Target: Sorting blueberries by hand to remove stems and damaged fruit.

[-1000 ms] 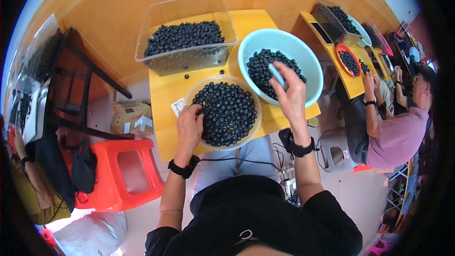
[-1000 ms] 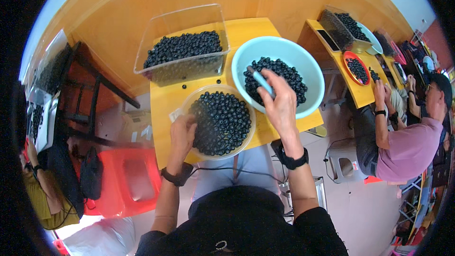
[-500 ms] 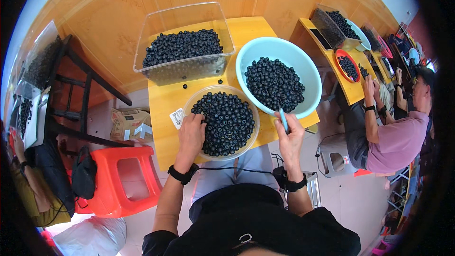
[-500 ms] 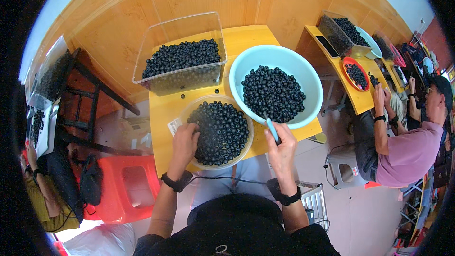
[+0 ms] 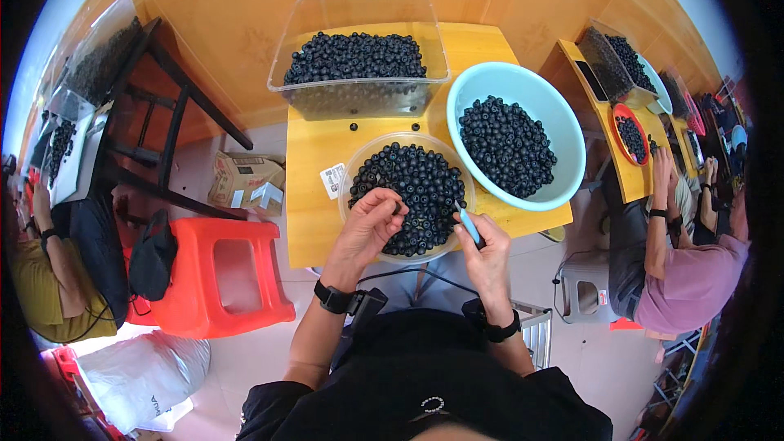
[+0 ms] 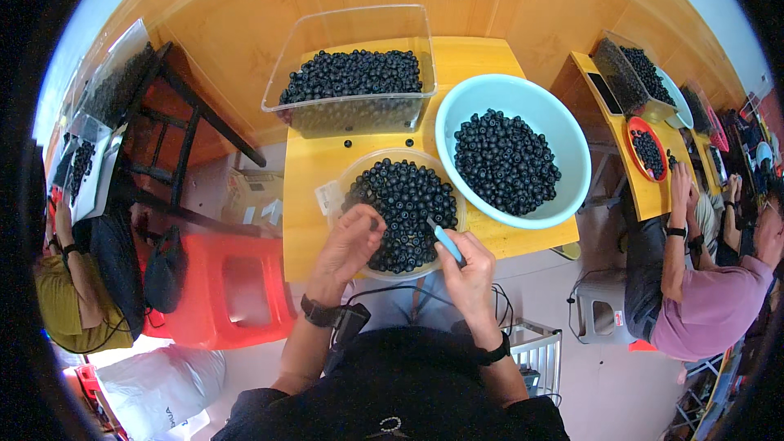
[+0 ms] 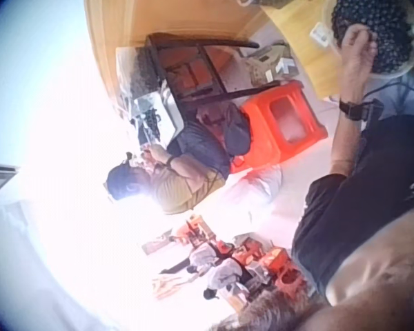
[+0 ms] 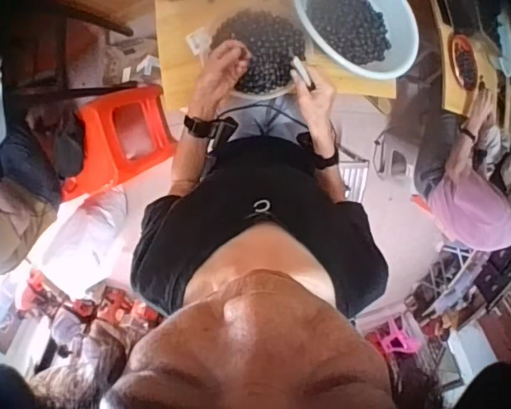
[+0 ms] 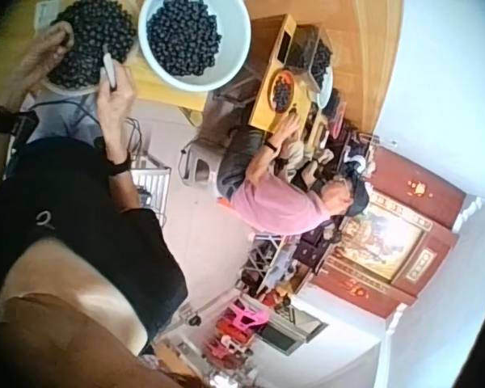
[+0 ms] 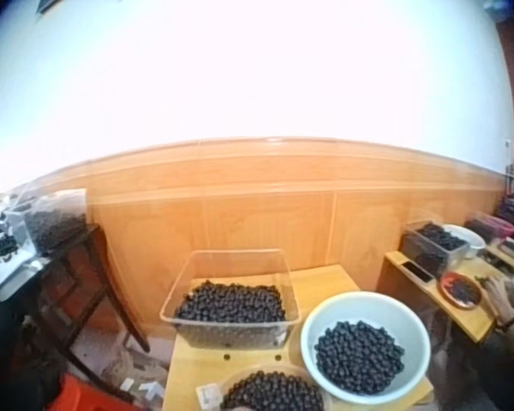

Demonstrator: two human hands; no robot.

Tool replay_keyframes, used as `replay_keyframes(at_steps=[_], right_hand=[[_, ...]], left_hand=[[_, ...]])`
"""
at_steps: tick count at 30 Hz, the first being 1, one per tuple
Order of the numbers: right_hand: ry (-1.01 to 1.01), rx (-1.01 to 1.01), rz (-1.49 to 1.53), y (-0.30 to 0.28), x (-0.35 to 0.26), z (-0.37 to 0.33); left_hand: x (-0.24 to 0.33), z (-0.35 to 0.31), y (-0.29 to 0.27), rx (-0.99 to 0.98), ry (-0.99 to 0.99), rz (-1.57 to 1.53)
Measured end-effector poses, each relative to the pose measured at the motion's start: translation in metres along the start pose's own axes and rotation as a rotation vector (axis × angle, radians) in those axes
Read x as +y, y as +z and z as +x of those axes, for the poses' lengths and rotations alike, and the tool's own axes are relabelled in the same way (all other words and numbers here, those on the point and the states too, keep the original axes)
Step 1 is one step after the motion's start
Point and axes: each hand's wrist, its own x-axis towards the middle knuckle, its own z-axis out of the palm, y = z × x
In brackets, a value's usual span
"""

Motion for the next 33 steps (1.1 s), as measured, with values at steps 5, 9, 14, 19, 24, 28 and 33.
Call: replay_keyframes(at_steps=[5, 9, 14, 19, 24, 28, 33], right_hand=[[0.014, -0.025, 0.001, 0.002, -0.001, -0.005], [0.001, -0.119, -0.002, 0.000, -0.016, -0.003], [-0.082, -0.159, 0.003, 0.003, -0.016, -0.004], [-0.066, -0.243, -0.054, 0.007, -0.023, -0.002], [-0.142, -0.260, -0.082, 0.010, -0.021, 0.000], [-0.137, -0.270, -0.106, 0.009, -0.021, 0.000], [-0.152, -0.257, -0.106, 0.010, -0.022, 0.000]], left_hand=[[-0.007, -0.001, -0.004, -0.006, -0.058, 0.057], [-0.006, -0.002, 0.000, -0.030, -0.103, 0.017], [-0.012, 0.000, -0.009, -0.084, -0.080, -0.017], [-0.012, -0.004, -0.010, -0.058, -0.111, -0.006], [-0.012, -0.006, -0.009, -0.090, -0.097, -0.005], [-0.011, -0.008, -0.008, -0.091, -0.101, -0.015], [-0.010, -0.008, -0.010, -0.106, -0.128, -0.015]])
